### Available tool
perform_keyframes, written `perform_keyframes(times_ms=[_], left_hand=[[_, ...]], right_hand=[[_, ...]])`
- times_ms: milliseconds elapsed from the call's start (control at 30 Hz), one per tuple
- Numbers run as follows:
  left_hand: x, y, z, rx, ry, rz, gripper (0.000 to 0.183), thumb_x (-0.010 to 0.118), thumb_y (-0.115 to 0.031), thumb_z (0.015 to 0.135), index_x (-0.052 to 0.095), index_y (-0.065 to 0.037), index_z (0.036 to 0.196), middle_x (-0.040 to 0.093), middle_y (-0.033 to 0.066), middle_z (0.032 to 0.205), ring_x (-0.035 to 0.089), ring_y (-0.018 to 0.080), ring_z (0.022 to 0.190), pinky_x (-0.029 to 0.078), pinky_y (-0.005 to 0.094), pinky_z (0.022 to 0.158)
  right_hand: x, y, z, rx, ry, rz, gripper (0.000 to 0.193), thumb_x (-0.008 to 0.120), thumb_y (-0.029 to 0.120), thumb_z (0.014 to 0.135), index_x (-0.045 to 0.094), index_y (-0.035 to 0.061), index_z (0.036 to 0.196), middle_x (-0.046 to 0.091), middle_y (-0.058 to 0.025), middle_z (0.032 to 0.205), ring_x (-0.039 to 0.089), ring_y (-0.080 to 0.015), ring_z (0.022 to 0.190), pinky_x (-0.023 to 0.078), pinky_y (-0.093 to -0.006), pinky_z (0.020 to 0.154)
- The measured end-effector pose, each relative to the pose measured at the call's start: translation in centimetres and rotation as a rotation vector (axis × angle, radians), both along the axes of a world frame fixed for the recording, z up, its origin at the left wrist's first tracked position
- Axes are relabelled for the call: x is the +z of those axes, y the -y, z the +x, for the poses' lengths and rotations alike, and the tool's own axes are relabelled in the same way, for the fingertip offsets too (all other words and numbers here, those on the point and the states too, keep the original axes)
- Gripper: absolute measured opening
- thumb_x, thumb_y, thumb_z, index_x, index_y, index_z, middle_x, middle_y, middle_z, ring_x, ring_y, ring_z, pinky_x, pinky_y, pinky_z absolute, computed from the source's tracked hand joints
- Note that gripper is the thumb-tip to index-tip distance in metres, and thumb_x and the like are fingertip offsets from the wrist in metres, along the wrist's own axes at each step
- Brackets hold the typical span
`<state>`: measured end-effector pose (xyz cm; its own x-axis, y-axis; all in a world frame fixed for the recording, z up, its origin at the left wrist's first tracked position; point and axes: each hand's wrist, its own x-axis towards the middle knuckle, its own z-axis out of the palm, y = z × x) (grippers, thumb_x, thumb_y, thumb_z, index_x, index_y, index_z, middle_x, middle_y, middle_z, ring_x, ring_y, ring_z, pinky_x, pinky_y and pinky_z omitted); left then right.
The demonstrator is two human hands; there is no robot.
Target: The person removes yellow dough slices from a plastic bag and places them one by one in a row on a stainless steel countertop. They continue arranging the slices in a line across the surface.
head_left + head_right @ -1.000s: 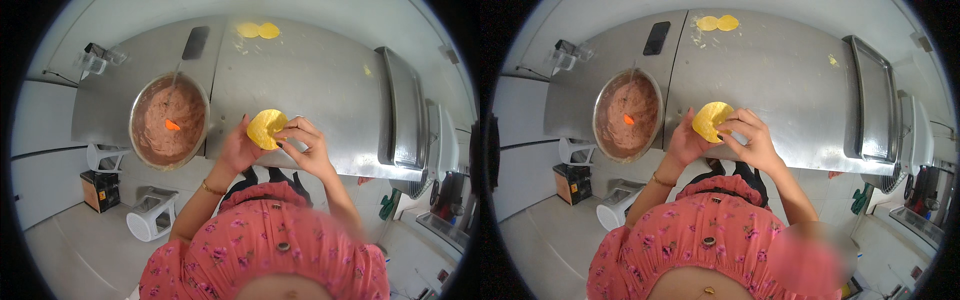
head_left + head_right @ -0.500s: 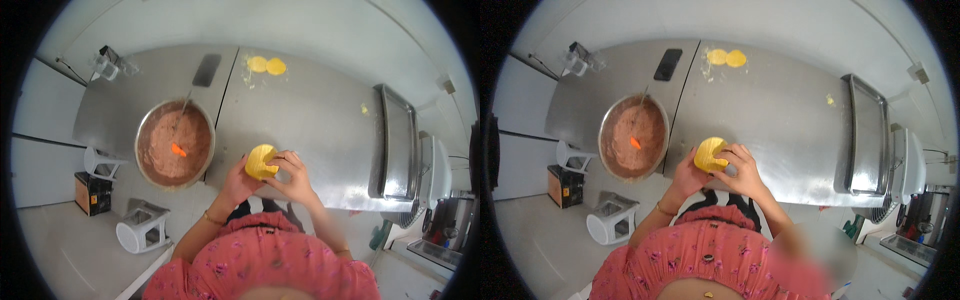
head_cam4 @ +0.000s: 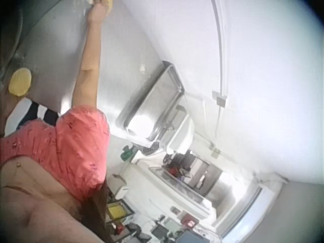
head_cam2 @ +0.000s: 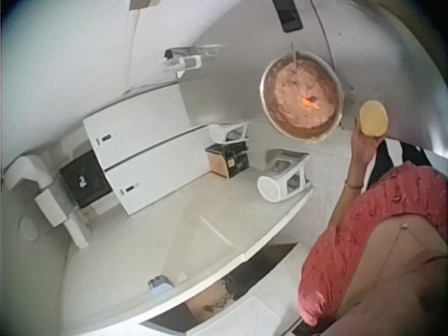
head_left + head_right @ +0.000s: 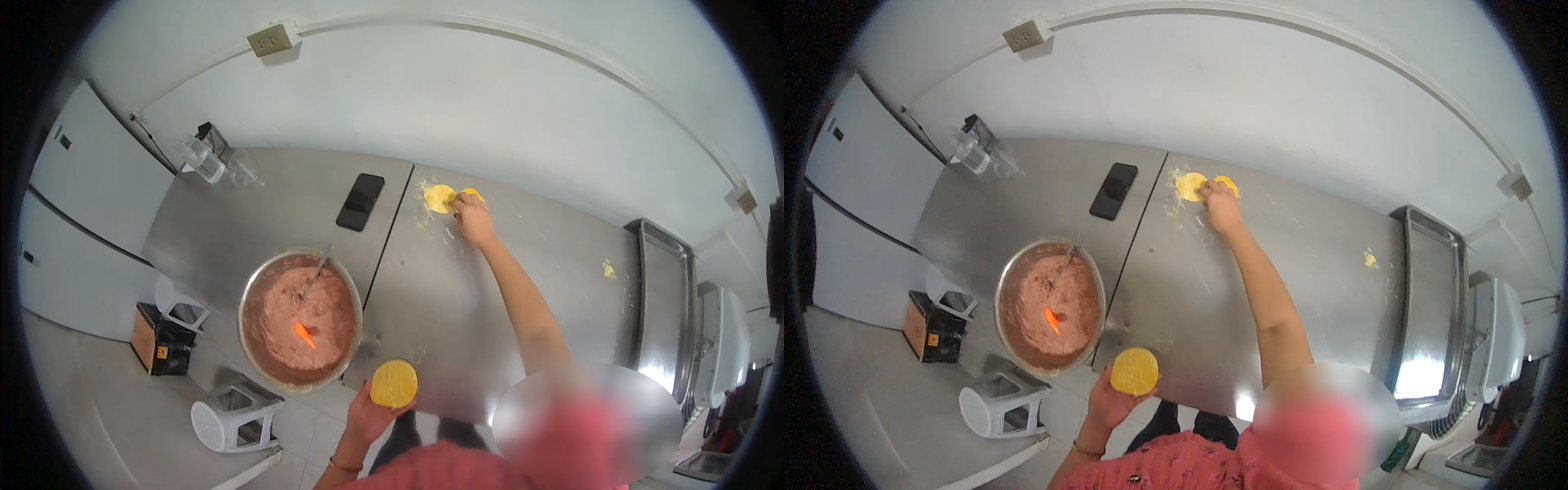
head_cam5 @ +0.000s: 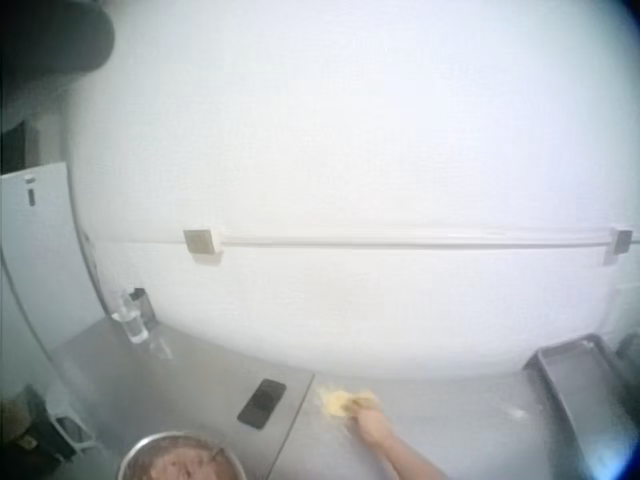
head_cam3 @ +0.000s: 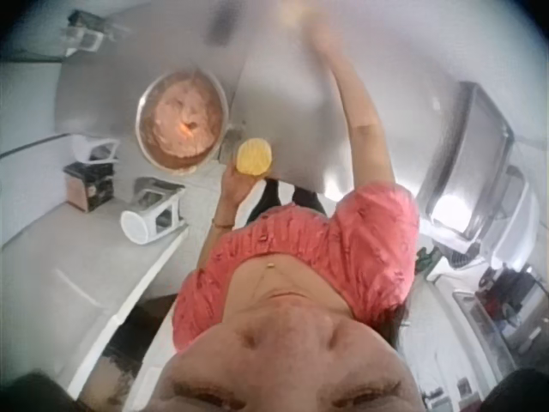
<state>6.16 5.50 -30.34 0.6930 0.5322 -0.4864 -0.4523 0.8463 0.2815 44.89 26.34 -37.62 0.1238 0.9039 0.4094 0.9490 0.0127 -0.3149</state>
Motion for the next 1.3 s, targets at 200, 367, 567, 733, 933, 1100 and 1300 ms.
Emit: perform_keyframes(times_ms=[200,367,567,733,933,1100,1300], left_hand=[[-0.4,1.1,-0.4,0.096,-0.117,-0.032,0.058,0.033,-0.046,0.093,0.031,-0.007,0.137,0.034,0.0169,0.139,0.032,0.0385,0.128,0.028,0.0526,0.104],[-0.7,1.1,-0.2,0.111,-0.063,-0.064,0.058,0.033,-0.046,0.093,0.031,-0.007,0.136,0.034,0.0177,0.139,0.032,0.0384,0.128,0.029,0.0525,0.104],[-0.5,-0.1,0.8,0.088,-0.006,-0.077,0.059,0.034,-0.045,0.093,0.031,-0.006,0.136,0.033,0.0192,0.139,0.031,0.0403,0.128,0.031,0.0536,0.102],[-0.6,-1.3,1.1,0.041,-0.017,-0.056,0.059,0.034,-0.045,0.093,0.030,-0.005,0.137,0.032,0.0197,0.139,0.030,0.0422,0.128,0.031,0.0542,0.103],[-0.9,-1.7,1.1,0.015,0.010,-0.081,0.060,0.036,-0.045,0.093,0.028,-0.005,0.137,0.030,0.0201,0.140,0.028,0.0426,0.129,0.030,0.0540,0.103],[-1.0,-1.6,1.3,0.010,0.021,-0.113,0.060,0.037,-0.044,0.093,0.028,-0.005,0.137,0.029,0.0212,0.140,0.027,0.0428,0.129,0.030,0.0539,0.103],[-0.7,-1.3,1.2,0.006,-0.002,-0.101,0.060,0.037,-0.044,0.093,0.028,-0.005,0.137,0.029,0.0213,0.140,0.028,0.0426,0.129,0.030,0.0534,0.103]], right_hand=[[-2.7,-6.0,1.8,0.096,0.182,-0.223,0.025,0.059,0.015,0.076,0.066,0.0170,0.100,0.057,-0.0024,0.111,0.050,-0.0224,0.105,0.042,-0.0407,0.085],[-3.2,-6.8,-0.4,-0.097,0.059,-0.194,0.023,0.063,0.021,0.075,0.066,0.0118,0.096,0.058,-0.0076,0.102,0.052,-0.0262,0.098,0.042,-0.0412,0.082],[-2.9,-6.7,-3.7,-0.315,0.023,-0.137,0.025,0.064,0.024,0.075,0.065,0.0079,0.094,0.058,-0.0105,0.097,0.052,-0.0277,0.095,0.041,-0.0404,0.080],[-2.9,-4.8,-2.0,-0.448,-0.141,0.006,0.025,0.064,0.022,0.076,0.064,0.0090,0.098,0.057,-0.0079,0.101,0.052,-0.0266,0.096,0.040,-0.0407,0.082],[-3.7,-2.6,0.9,-0.343,-0.126,0.099,0.026,0.065,0.021,0.075,0.065,0.0138,0.101,0.056,-0.0039,0.111,0.050,-0.0248,0.104,0.038,-0.0403,0.088],[-4.0,-3.3,0.6,-0.136,0.015,0.048,0.032,0.064,0.028,0.076,0.064,0.0179,0.106,0.055,-0.0026,0.117,0.047,-0.0239,0.110,0.036,-0.0413,0.091],[-4.0,-4.0,-1.3,-0.306,0.009,-0.005,0.030,0.064,0.030,0.076,0.065,0.0173,0.104,0.056,-0.0032,0.115,0.048,-0.0257,0.107,0.034,-0.0418,0.092]])
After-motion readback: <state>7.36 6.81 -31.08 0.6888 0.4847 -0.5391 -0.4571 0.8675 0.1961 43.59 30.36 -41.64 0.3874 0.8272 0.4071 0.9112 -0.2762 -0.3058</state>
